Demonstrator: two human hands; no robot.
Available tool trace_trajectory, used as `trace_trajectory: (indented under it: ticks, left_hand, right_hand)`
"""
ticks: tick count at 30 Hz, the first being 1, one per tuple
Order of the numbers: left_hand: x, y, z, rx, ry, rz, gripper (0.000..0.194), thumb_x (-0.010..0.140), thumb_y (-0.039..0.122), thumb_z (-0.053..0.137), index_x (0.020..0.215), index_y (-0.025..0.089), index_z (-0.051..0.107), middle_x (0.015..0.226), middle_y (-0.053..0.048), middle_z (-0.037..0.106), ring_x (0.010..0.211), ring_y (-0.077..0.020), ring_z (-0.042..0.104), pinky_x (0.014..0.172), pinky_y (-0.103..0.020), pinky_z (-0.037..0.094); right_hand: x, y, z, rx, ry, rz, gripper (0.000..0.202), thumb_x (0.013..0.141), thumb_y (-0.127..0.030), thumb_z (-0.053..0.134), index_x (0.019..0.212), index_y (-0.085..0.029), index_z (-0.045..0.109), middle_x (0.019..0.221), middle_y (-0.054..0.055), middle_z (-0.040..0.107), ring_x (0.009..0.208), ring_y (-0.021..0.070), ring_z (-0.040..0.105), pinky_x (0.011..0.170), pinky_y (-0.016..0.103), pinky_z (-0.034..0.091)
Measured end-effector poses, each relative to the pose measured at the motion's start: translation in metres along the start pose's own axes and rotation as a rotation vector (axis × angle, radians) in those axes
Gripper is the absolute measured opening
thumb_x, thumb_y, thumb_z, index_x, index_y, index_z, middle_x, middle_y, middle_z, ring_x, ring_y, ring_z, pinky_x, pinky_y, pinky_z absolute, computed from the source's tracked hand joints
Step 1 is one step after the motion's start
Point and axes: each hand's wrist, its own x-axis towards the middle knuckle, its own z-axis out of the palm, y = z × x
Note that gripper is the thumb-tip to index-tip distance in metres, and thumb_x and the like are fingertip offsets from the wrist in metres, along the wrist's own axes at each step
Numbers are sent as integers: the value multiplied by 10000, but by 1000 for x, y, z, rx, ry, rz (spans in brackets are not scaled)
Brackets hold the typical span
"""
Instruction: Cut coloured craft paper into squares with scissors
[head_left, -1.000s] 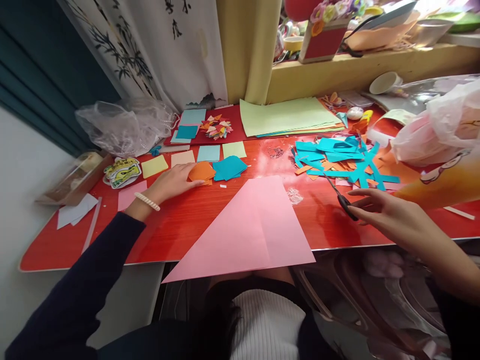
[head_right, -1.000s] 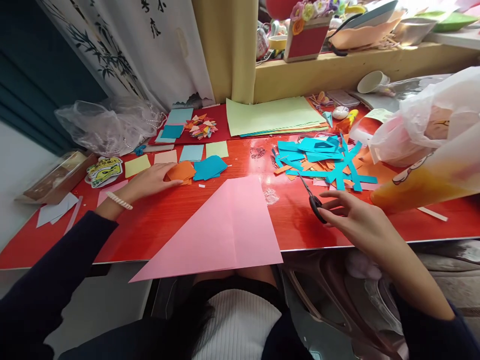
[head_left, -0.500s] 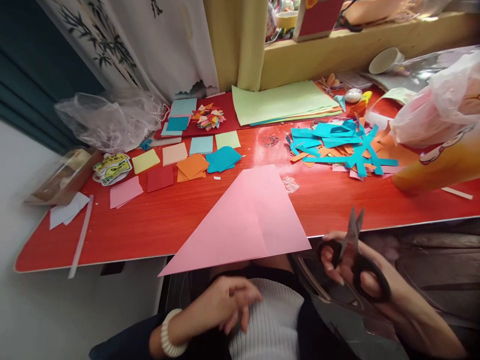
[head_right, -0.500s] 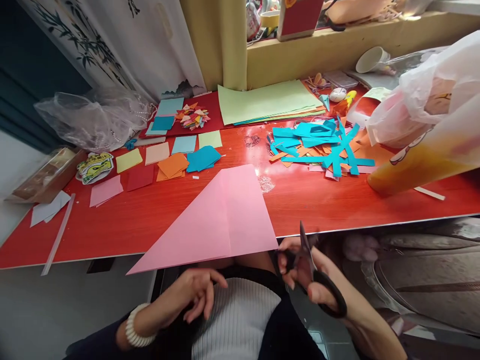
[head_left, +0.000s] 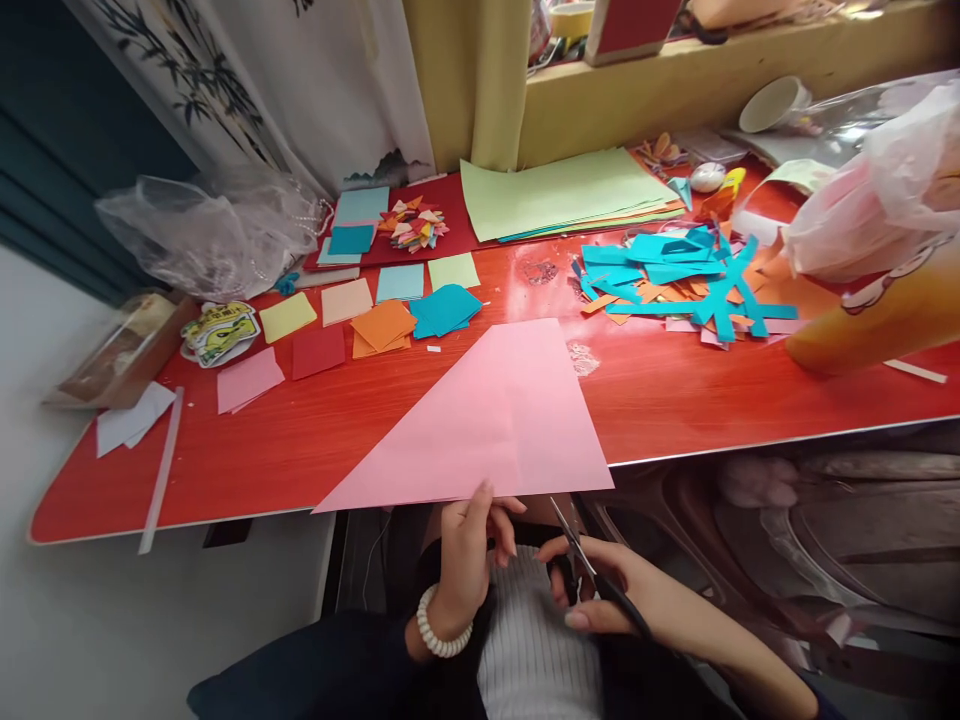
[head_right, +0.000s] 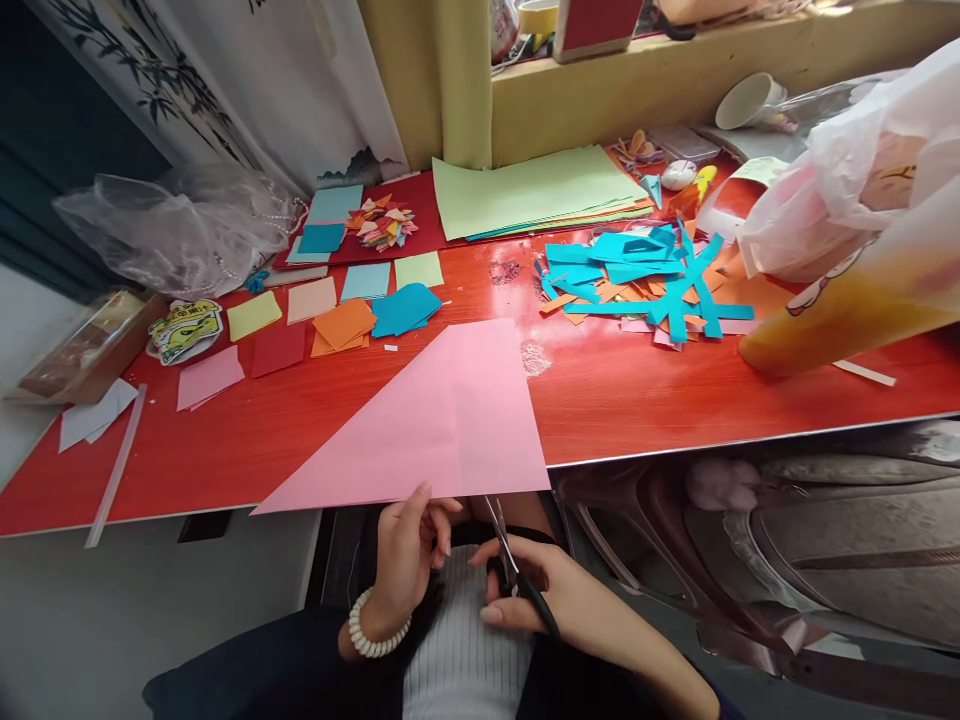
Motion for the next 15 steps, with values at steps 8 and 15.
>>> trace_trajectory:
  ticks: [8,15]
  left_hand:
    - [-9,-23,8,-20,-10,45,479,892,503,466,623,136,616,435,13,500,389,-73,421,429,-213,324]
    - [-8,-9,8,-99,-22,20,399,853,480,532,709,124,640,437,24,503,378,-68,417,399,-194,316]
  right_hand:
    - [14,4,19,-13,188,-196,387,837,-539,557,890,-156,549,746,12,561,588,102,468,559,228,392]
    - [13,13,2,-214,265,-164,341,824,-492,591,920,-168,638,767,35,630,656,151,548,614,255,442]
